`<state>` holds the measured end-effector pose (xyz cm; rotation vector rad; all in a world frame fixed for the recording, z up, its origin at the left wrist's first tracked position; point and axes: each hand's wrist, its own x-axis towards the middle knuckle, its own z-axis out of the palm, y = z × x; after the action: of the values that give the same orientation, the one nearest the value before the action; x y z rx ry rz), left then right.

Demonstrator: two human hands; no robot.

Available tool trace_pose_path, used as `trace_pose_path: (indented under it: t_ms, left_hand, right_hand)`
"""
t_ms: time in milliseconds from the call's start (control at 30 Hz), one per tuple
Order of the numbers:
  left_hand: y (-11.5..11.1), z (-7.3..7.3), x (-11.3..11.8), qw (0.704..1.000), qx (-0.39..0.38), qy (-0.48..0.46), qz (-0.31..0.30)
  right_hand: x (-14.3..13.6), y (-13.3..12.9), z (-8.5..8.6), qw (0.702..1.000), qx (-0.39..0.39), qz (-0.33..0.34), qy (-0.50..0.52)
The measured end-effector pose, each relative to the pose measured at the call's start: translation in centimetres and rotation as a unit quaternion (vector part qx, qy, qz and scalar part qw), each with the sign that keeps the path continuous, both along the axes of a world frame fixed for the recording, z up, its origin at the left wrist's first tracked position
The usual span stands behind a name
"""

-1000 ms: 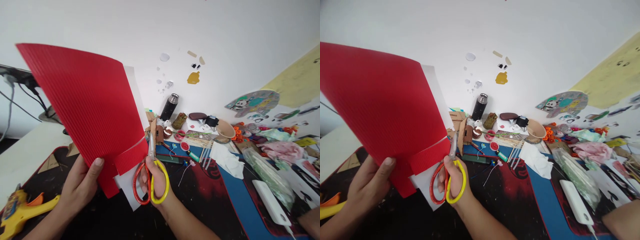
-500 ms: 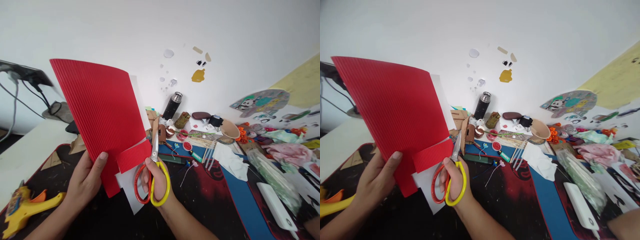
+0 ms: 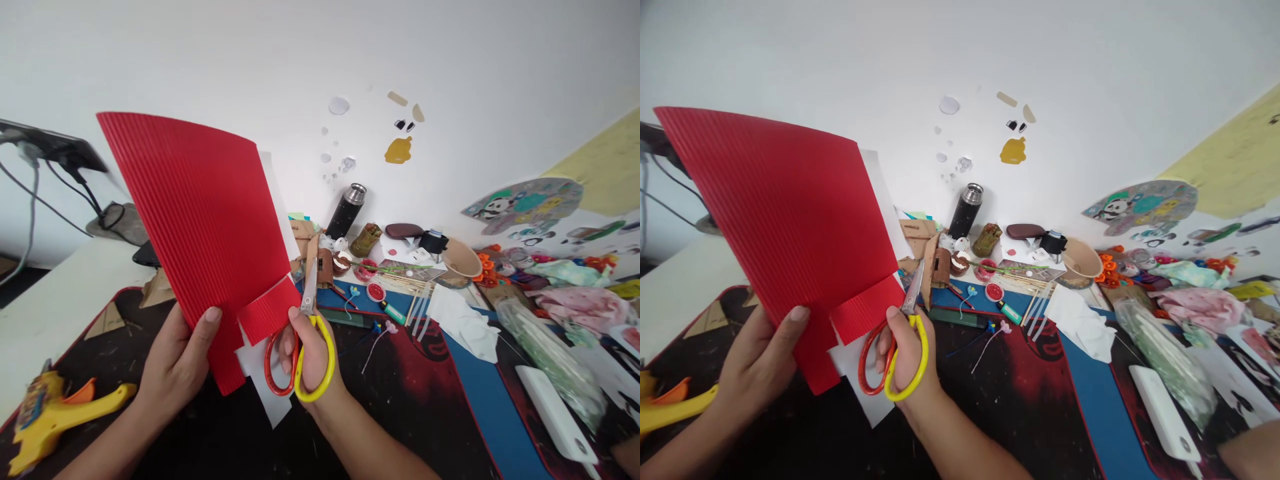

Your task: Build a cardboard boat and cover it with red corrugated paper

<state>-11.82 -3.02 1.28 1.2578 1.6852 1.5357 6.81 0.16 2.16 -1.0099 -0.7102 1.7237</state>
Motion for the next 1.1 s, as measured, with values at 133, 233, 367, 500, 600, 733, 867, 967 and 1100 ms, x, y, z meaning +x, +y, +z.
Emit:
trace_pose_path:
  t_ms: [133, 233, 367, 500, 600, 733, 867, 967, 1100]
  left_hand:
    - [0.2, 0.1, -0.1, 1.0, -0.002, -0.001, 0.001]
    - [0.3, 0.2, -0.1, 1.0, -0.002, 0.006, 0.008]
    - [0.4, 0.2, 0.0, 1.0, -0.016, -0.004, 0.001]
    - [0.4, 0.0, 0.0, 0.999, -0.028, -0.029, -0.005]
    - [0.5, 0.0, 0.0, 0.998, -0.036, -0.045, 0.001]
    - [0.7, 0.7, 0.3, 0.994, -0.075, -0.085, 0.007]
    - [0.7, 1.2, 0.5, 0.988, -0.093, -0.126, -0.002]
    - [0.8, 1.3, 0.1, 0.978, -0.092, -0.185, -0.019]
    - [1.4, 1.6, -0.9, 0.973, -0.071, -0.22, 0.026]
  right_hand:
    - [0.2, -0.3, 0.3, 1.0, 0.012, -0.006, -0.026]
    - [0.2, -0.6, 0.6, 0.999, 0.012, -0.022, -0.035]
    - [0.0, -0.7, 0.9, 0.999, 0.007, -0.041, -0.028]
    - [-0.1, -0.8, 0.9, 0.999, 0.003, -0.044, -0.026]
    - [-0.1, -1.0, 0.9, 0.998, 0.009, -0.046, -0.033]
    - [0.2, -1.5, 1.3, 0.997, 0.048, -0.042, -0.052]
    - [0.4, -1.8, 1.5, 0.993, 0.084, -0.035, -0.078]
    - [0.7, -1.8, 1.3, 0.991, 0.092, -0.031, -0.089]
    - [0.8, -1.9, 1.0, 0.99, 0.101, -0.029, -0.094]
